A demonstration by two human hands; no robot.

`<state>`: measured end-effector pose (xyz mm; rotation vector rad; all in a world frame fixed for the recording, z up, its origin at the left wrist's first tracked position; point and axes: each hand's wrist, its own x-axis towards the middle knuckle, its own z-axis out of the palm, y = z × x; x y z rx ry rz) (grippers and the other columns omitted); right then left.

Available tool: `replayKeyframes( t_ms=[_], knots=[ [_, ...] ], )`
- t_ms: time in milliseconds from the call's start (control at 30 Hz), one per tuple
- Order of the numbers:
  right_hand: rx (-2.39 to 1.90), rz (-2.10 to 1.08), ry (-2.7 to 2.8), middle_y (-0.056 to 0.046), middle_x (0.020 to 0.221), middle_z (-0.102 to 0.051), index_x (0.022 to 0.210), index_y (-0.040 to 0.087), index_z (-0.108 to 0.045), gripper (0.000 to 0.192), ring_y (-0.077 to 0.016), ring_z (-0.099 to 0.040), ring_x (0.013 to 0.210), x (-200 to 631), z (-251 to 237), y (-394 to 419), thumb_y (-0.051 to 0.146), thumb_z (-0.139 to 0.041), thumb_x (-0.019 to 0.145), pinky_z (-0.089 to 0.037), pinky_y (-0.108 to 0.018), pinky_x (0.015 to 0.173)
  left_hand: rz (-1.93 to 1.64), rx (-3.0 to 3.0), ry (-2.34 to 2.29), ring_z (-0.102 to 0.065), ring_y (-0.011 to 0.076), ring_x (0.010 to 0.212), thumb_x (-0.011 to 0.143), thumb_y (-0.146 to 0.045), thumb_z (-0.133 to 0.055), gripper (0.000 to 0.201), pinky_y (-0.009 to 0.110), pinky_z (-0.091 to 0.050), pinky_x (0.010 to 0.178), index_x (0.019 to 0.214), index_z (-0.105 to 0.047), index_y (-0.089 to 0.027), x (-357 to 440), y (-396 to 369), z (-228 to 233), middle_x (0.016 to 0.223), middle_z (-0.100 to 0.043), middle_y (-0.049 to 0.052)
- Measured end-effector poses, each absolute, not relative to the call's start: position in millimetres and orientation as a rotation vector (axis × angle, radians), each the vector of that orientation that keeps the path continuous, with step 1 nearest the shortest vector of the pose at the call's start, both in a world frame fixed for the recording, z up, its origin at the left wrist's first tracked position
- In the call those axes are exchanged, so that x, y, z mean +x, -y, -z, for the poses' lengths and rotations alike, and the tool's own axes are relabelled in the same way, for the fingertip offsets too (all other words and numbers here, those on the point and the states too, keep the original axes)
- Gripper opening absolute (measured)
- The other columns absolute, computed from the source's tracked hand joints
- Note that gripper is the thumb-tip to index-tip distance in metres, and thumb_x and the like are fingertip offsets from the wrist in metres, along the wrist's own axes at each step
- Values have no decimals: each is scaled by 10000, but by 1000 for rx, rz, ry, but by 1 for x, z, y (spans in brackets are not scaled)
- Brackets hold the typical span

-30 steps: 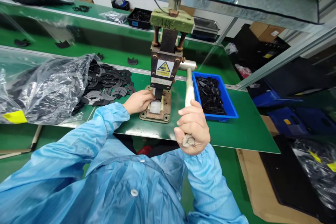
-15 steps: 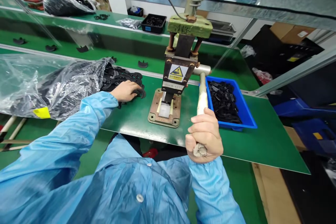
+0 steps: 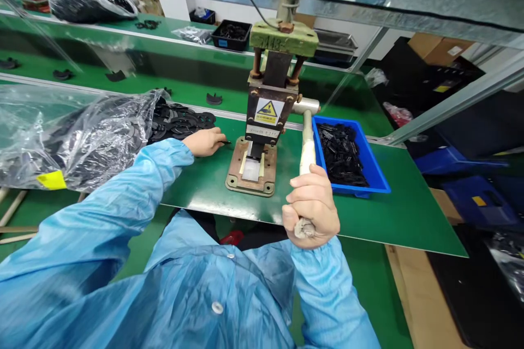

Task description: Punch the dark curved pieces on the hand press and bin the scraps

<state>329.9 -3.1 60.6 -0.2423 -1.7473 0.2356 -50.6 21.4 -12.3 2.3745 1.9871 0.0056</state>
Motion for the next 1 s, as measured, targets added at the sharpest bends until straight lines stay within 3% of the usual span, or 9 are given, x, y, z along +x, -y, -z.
replayKeyframes(
  t_ms=[100, 233, 367, 533, 700, 1000],
  knots=[
    [-229, -240, 1734, 48, 728, -670, 714, 219, -585, 207, -179, -716, 873, 329, -60, 3, 249, -727, 862, -553, -593, 1120, -8, 2387, -1944, -730, 243, 1022, 1050, -265, -480, 362, 332, -542, 849, 1345, -686, -222, -45, -8, 0, 1241, -683, 117],
    [-236, -249, 1721, 49, 729, -669, 702, 212, -576, 210, -174, -712, 877, 328, -59, 3, 230, -719, 855, -547, -591, 1122, -262, 2349, -1843, -715, 260, 1097, 980, -228, -587, 317, 341, -541, 933, 1284, -672, -202, -32, 3, 4, 1172, -726, 108],
    [-252, -263, 1724, 54, 728, -667, 699, 224, -577, 233, -178, -708, 876, 329, -59, 4, 282, -718, 875, -544, -607, 1131, -684, 1912, -1846, -701, 199, 831, 979, -354, -641, 179, 303, -528, 763, 1049, -686, -196, -18, 5, 30, 908, -738, 42],
    [-241, -265, 1728, 52, 730, -668, 710, 228, -578, 241, -182, -710, 880, 329, -58, 4, 302, -719, 890, -550, -608, 1122, -949, 1428, -1788, -632, 140, 595, 978, -498, -687, 303, 242, -462, 570, 915, -601, -214, -10, 5, 38, 672, -656, -18],
    [-244, -268, 1707, 51, 722, -659, 711, 229, -569, 250, -182, -707, 873, 327, -57, 4, 306, -710, 901, -550, -611, 1115, -909, 1301, -1559, -597, 121, 435, 1064, -492, -619, 304, 197, -430, 457, 972, -507, -226, 15, -2, 13, 557, -643, -34],
    [-253, -278, 1695, 47, 720, -651, 709, 235, -565, 262, -183, -701, 878, 325, -58, 6, 326, -702, 913, -553, -621, 1115, -774, 1197, -1495, -630, 132, 431, 1053, -370, -686, 235, 189, -463, 445, 1062, -529, -195, 50, -25, 4, 556, -665, -19]
  ],
)
